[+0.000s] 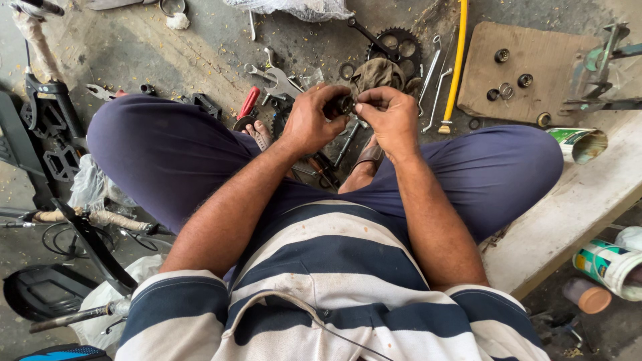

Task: The person sits on the floor and assembles a bicycle frame, pressing the headset/fork steerer assembly into the frame's head tube using a cylindrical drift tool. He fits small bearing parts onto the fork stem by hand, seats the assembly into the frame, and hammers it into place.

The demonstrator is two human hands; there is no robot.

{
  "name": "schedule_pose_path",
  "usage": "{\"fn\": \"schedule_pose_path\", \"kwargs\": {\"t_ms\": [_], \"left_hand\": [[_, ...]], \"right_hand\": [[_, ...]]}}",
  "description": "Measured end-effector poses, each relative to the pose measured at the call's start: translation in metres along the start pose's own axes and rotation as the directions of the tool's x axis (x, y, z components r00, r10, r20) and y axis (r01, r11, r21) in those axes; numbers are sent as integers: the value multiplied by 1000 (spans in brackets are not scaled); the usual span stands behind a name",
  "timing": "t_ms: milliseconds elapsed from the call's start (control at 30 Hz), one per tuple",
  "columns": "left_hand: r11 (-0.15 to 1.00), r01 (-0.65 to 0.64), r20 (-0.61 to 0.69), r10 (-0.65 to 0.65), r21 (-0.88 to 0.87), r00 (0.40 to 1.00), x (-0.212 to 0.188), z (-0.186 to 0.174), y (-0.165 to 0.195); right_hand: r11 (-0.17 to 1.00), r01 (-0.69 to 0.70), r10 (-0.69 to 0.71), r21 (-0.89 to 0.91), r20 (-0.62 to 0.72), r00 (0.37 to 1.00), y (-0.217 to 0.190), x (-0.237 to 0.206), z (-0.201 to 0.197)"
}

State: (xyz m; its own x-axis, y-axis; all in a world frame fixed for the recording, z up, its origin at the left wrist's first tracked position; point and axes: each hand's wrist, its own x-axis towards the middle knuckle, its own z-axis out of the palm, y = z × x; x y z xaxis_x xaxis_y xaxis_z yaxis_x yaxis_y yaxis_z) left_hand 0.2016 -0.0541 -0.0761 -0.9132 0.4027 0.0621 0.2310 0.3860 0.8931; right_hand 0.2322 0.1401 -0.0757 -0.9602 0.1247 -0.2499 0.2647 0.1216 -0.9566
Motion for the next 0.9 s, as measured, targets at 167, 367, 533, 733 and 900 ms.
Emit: {"fn": "schedule_pose_path", "kwargs": {"t_ms": [167, 367, 533, 733, 900], "left_hand": [[999, 34, 17, -33, -31, 999, -1, 0, 2], [997, -35, 52, 38, -62, 998, -2, 5, -3], [991, 25, 36, -20, -132, 999, -2, 8, -13], [913, 139, 87, -114, -384, 990, -1, 11, -21], [909, 173, 125, -135, -379, 983, 1, 9, -20]], "right_hand": [[1000, -8, 8, -25, -23, 1000, 0, 3, 3], [993, 12, -14, -116, -17, 1000, 19, 7, -2], [854, -158, 118, 495, 113, 987, 28, 13, -15], [856, -211, 192, 472, 90, 977, 22, 11, -15], [978, -102, 110, 183, -33, 993, 14, 7, -9]]}}
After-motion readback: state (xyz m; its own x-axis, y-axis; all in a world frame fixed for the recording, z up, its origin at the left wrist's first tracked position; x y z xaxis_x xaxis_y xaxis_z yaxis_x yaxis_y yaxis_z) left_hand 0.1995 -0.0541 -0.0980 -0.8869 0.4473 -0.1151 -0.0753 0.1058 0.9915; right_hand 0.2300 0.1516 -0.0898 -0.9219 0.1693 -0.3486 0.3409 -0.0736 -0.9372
